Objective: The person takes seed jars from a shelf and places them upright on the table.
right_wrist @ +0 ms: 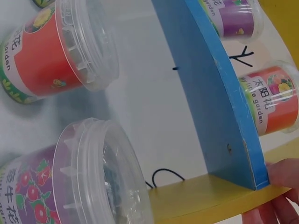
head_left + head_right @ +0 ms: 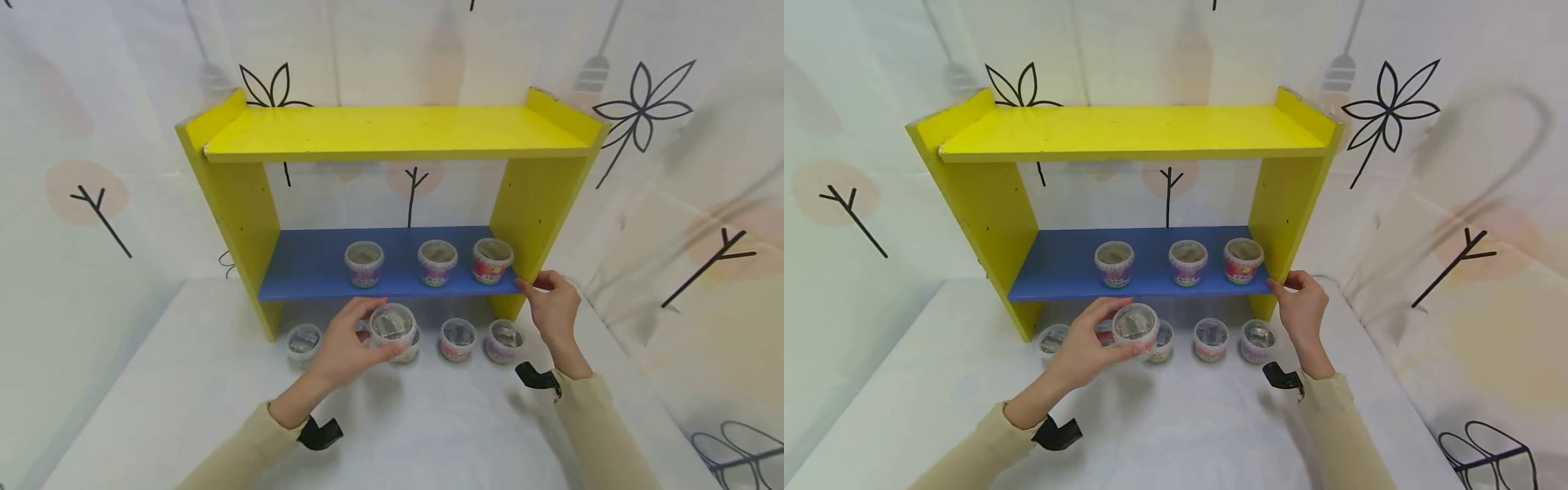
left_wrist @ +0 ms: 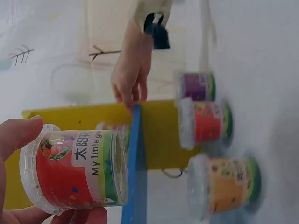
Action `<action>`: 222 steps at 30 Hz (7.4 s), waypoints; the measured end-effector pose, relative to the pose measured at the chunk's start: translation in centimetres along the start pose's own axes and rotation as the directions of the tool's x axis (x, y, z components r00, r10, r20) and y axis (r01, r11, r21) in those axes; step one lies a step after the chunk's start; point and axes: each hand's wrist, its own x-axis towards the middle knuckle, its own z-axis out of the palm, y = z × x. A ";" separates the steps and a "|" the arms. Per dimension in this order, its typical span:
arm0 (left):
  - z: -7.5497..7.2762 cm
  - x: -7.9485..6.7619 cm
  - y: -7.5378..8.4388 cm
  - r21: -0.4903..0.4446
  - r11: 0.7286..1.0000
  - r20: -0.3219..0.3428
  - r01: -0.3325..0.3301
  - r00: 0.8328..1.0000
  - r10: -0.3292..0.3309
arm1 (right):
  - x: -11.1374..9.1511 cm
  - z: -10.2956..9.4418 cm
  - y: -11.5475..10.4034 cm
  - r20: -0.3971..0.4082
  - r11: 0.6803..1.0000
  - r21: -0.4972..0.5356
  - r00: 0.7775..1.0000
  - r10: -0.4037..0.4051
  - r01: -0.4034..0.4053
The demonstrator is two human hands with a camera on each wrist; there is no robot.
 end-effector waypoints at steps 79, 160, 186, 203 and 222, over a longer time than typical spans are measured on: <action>16.2 1.5 -2.3 0.171 0.985 0.163 0.008 0.986 -0.036 | 0.2 -0.3 0.3 0.037 1.000 -0.031 0.999 0.002 -0.001; -5.0 8.5 -3.6 -0.036 0.992 -0.102 0.120 0.987 -0.123 | 0.1 -0.2 0.2 0.029 1.000 -0.025 1.000 -0.009 0.009; -2.0 4.9 -1.4 -0.130 0.988 0.049 0.084 0.996 -0.078 | -0.1 -0.3 0.2 0.035 1.000 -0.010 0.999 -0.018 0.019; 1.4 2.3 -1.3 -0.120 0.987 0.128 0.104 0.988 -0.088 | 0.1 -0.2 0.5 0.044 1.000 -0.016 0.999 0.003 -0.002; 5.6 -0.3 -4.1 -0.079 0.988 0.149 0.132 0.982 -0.119 | 0.0 -0.2 0.1 0.033 1.000 -0.002 0.999 -0.017 0.017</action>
